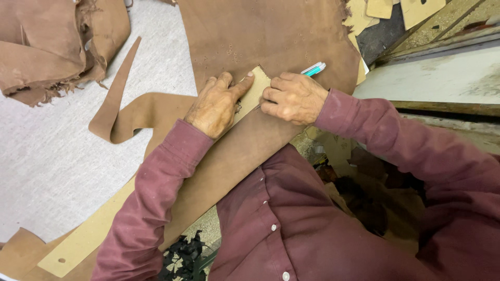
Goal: The person uses a utility knife to cut shapes from a large piece of brown leather using cardboard templates. They trace around the templates and cut out the pieces, then set them aside on the table.
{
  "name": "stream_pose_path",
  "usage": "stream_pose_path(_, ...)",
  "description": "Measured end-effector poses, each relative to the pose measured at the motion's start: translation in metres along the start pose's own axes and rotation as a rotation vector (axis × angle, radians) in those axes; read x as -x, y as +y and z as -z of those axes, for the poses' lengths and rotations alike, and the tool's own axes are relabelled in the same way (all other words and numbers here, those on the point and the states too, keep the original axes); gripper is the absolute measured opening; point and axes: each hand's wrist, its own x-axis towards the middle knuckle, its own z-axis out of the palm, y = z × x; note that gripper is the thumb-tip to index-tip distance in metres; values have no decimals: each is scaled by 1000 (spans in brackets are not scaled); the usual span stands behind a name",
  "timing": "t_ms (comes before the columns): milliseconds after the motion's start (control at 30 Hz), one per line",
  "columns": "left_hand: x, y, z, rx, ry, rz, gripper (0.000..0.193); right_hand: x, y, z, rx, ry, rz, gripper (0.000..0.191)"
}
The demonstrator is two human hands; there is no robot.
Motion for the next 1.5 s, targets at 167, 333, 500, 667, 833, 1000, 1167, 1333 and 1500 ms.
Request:
stream_pose_path(167,2,2,0,1,1,3,68,10,12,1,3,-12,15,17)
stream_pose_path(333,2,5,1,12,-9,34,65,34,39,6,-14,-39,-14,17)
stream_pose_path(500,2,6,-1,-31,20,37,69,45,52,12,-13,-74,-40,18)
stream_pose_path(667,4,6,-11,-67,75,35,69,50,56,16,9,-92,-60,23)
stream_pose_path(833,11,7,-25,-148,136,42,70,51,52,18,106,-55,-72,17)
stream_pose_path(1000,23,7,-36,-157,263,15,67,51,14,35,130,5,-318,10)
stream_pose_path(1167,28,2,-48,-146,390,-44,62,42,-57,22,-180,361,-838,16)
stream_pose_path(1333,28,-5,-59,-150,465,-108,67,28,-73,0,-96,433,-930,17)
stream_pose_path(1500,29,-5,-64,-178,500,-116,68,25,-73,1,-36,408,-916,21)
